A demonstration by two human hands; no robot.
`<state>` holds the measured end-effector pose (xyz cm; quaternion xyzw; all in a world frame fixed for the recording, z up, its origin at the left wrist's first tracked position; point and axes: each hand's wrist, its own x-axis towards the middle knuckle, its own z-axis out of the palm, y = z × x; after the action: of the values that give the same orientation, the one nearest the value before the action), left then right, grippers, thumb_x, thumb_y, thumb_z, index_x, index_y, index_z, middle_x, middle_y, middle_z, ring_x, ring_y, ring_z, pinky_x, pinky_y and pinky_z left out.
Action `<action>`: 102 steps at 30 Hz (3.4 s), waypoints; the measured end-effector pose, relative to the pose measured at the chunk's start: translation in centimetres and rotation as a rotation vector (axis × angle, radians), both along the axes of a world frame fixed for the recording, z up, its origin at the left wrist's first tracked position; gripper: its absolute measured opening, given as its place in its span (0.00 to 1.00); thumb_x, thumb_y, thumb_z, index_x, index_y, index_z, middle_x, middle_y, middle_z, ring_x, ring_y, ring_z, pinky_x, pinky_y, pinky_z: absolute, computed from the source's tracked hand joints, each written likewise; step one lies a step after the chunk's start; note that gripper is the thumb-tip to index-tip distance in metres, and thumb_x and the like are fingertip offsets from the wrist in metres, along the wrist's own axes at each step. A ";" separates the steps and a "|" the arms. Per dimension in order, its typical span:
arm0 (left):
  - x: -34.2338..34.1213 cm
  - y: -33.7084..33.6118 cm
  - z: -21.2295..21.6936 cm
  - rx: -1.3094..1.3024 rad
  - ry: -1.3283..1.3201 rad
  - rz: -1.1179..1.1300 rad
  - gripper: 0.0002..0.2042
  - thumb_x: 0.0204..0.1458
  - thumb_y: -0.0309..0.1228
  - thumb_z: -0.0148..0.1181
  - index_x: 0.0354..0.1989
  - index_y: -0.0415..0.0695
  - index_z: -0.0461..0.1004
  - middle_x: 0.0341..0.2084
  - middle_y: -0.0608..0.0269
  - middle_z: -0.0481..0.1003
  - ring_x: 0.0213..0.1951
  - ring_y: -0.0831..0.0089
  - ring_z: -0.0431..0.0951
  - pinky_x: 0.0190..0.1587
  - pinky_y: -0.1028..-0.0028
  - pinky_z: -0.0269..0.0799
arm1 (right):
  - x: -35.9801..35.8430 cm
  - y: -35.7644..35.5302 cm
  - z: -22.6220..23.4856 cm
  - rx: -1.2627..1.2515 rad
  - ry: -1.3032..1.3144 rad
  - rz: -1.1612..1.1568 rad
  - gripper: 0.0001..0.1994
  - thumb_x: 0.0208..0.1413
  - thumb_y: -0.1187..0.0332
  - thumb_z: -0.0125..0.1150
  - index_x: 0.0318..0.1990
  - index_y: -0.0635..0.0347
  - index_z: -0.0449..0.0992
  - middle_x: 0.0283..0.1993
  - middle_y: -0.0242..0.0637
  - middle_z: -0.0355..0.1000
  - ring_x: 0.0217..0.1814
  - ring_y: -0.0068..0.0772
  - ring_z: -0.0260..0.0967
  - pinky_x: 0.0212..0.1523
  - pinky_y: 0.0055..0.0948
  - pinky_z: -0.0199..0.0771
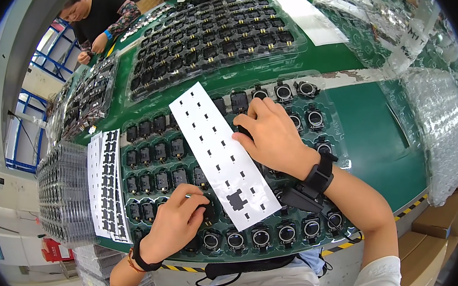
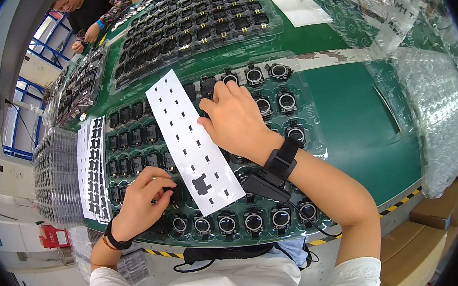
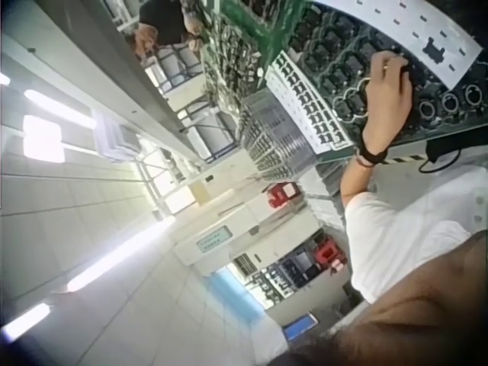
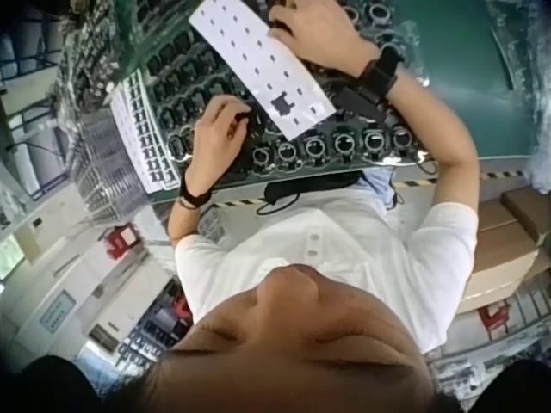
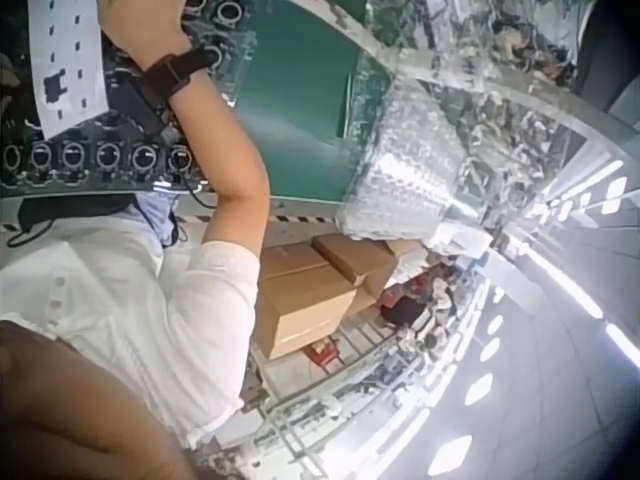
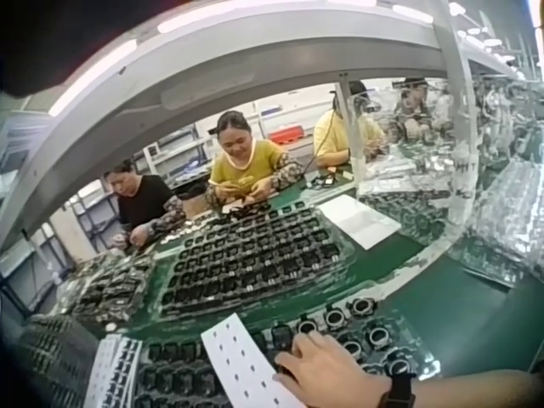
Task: The person peels a small black sticker from a white sheet and presses it onto a black component held in their hand. They then place the labeled component back into a tray and repeat the process with another component.
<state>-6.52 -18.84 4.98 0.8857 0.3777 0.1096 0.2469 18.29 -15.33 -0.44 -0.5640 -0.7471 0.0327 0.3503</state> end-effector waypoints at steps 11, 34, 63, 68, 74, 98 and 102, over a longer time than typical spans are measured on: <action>-0.1 0.2 -0.1 0.129 0.009 -0.192 0.10 0.40 0.13 0.56 0.33 0.37 0.72 0.32 0.57 0.70 0.28 0.61 0.75 0.30 0.69 0.73 | 0.1 0.0 0.0 -0.020 0.009 -0.008 0.12 0.46 0.62 0.65 0.36 0.58 0.74 0.34 0.37 0.64 0.39 0.40 0.62 0.42 0.36 0.63; 1.8 -0.4 -0.5 0.162 0.111 -0.045 0.11 0.42 0.35 0.69 0.27 0.43 0.73 0.08 0.69 0.66 0.10 0.73 0.67 0.13 0.75 0.60 | -0.3 -0.4 1.3 -0.269 0.033 0.057 0.12 0.49 0.62 0.62 0.25 0.60 0.69 0.15 0.38 0.69 0.19 0.45 0.69 0.20 0.40 0.65; 4.8 5.2 -0.2 -0.723 -0.864 0.406 0.08 0.51 0.21 0.60 0.40 0.34 0.72 0.36 0.57 0.77 0.36 0.75 0.78 0.42 0.74 0.76 | -0.5 -0.3 2.1 0.306 0.429 0.123 0.07 0.47 0.76 0.62 0.36 0.58 0.74 0.39 0.34 0.68 0.46 0.36 0.66 0.46 0.33 0.66; 5.0 5.9 -0.2 -0.733 -0.928 0.360 0.06 0.54 0.24 0.57 0.38 0.35 0.72 0.32 0.58 0.77 0.34 0.75 0.78 0.41 0.74 0.77 | -0.9 -1.0 2.5 0.303 0.305 0.211 0.09 0.44 0.72 0.65 0.34 0.56 0.74 0.40 0.33 0.70 0.47 0.41 0.65 0.48 0.37 0.62; 6.0 5.5 -0.6 -0.807 -0.950 0.310 0.06 0.56 0.24 0.55 0.36 0.34 0.72 0.32 0.58 0.77 0.35 0.75 0.78 0.44 0.73 0.77 | -0.9 -0.5 1.8 0.271 0.332 0.192 0.10 0.44 0.70 0.66 0.33 0.57 0.72 0.41 0.33 0.72 0.47 0.40 0.66 0.49 0.36 0.62; 6.6 6.1 -1.7 -0.554 -0.864 0.302 0.17 0.50 0.16 0.56 0.49 0.33 0.66 0.42 0.56 0.75 0.44 0.75 0.75 0.47 0.77 0.71 | -1.0 0.2 0.3 0.141 0.358 0.249 0.05 0.52 0.74 0.57 0.34 0.60 0.68 0.55 0.41 0.66 0.59 0.46 0.59 0.59 0.42 0.57; 6.4 6.1 -1.7 -0.543 -0.840 0.319 0.17 0.50 0.17 0.57 0.49 0.33 0.67 0.42 0.56 0.75 0.44 0.75 0.75 0.47 0.77 0.71 | -1.0 0.3 0.3 0.107 0.381 0.270 0.04 0.53 0.74 0.55 0.35 0.61 0.68 0.56 0.41 0.66 0.61 0.47 0.57 0.60 0.42 0.56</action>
<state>-0.08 -12.73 3.26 0.6011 0.3909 0.3897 0.5779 17.29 -15.07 -0.15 -0.4232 -0.7369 0.1452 0.5068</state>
